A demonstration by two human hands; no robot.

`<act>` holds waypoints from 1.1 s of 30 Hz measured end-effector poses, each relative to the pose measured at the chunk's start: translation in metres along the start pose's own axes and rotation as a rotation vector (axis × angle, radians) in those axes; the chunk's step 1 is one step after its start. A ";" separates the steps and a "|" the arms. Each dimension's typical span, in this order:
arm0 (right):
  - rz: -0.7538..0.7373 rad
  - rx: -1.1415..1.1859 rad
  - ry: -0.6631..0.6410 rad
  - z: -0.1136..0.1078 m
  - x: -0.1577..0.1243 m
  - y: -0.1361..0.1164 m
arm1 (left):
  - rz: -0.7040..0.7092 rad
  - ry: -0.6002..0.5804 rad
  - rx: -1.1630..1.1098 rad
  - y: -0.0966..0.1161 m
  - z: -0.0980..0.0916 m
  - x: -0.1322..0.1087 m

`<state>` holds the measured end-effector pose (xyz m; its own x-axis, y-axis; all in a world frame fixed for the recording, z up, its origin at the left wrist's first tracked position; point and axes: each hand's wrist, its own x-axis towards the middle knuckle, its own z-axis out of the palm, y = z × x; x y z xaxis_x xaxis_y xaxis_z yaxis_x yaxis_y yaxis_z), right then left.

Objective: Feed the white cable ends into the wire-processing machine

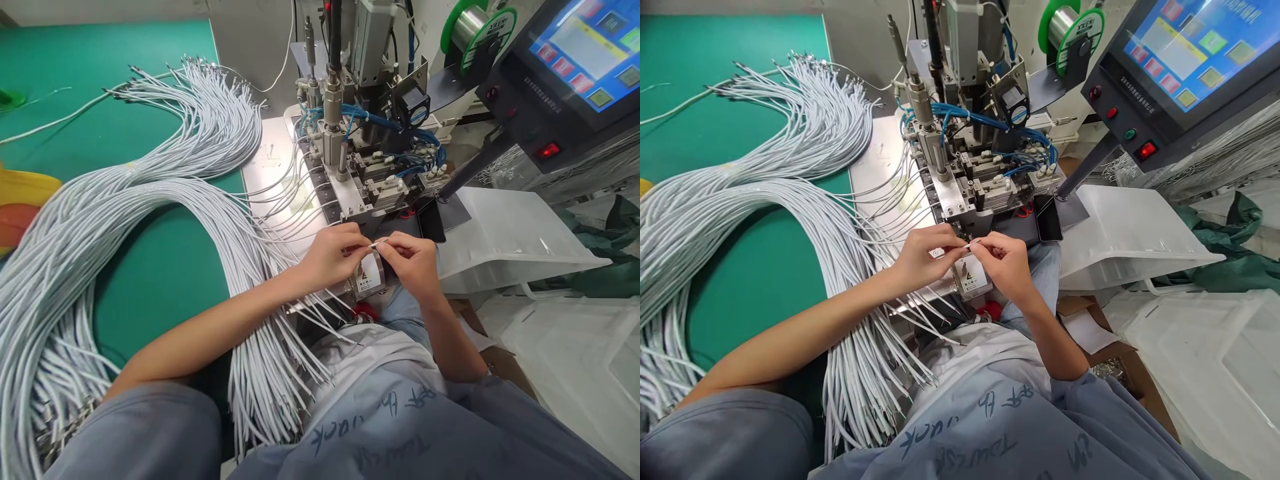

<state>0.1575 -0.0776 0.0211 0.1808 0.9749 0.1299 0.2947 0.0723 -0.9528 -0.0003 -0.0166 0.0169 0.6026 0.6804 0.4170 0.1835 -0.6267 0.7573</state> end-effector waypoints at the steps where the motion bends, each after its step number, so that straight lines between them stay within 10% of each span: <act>1: 0.008 -0.021 -0.037 -0.003 0.002 0.001 | 0.014 -0.001 0.029 -0.001 0.000 0.000; 13: -0.063 0.008 0.116 0.016 -0.004 0.004 | -0.094 -0.002 -0.052 0.002 0.000 -0.001; 19: -0.046 0.002 -0.165 -0.002 0.012 0.008 | -0.005 -0.031 0.060 -0.001 0.000 -0.001; 25: -0.132 0.006 0.090 0.016 0.002 0.008 | -0.089 -0.004 -0.006 0.001 -0.001 0.000; 33: -0.211 -0.181 -0.031 0.008 0.011 0.011 | 0.182 -0.026 0.542 -0.006 0.001 -0.004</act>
<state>0.1554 -0.0641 0.0097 0.0701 0.9485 0.3089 0.4860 0.2380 -0.8409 -0.0027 -0.0154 0.0100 0.6797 0.5377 0.4988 0.4428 -0.8430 0.3053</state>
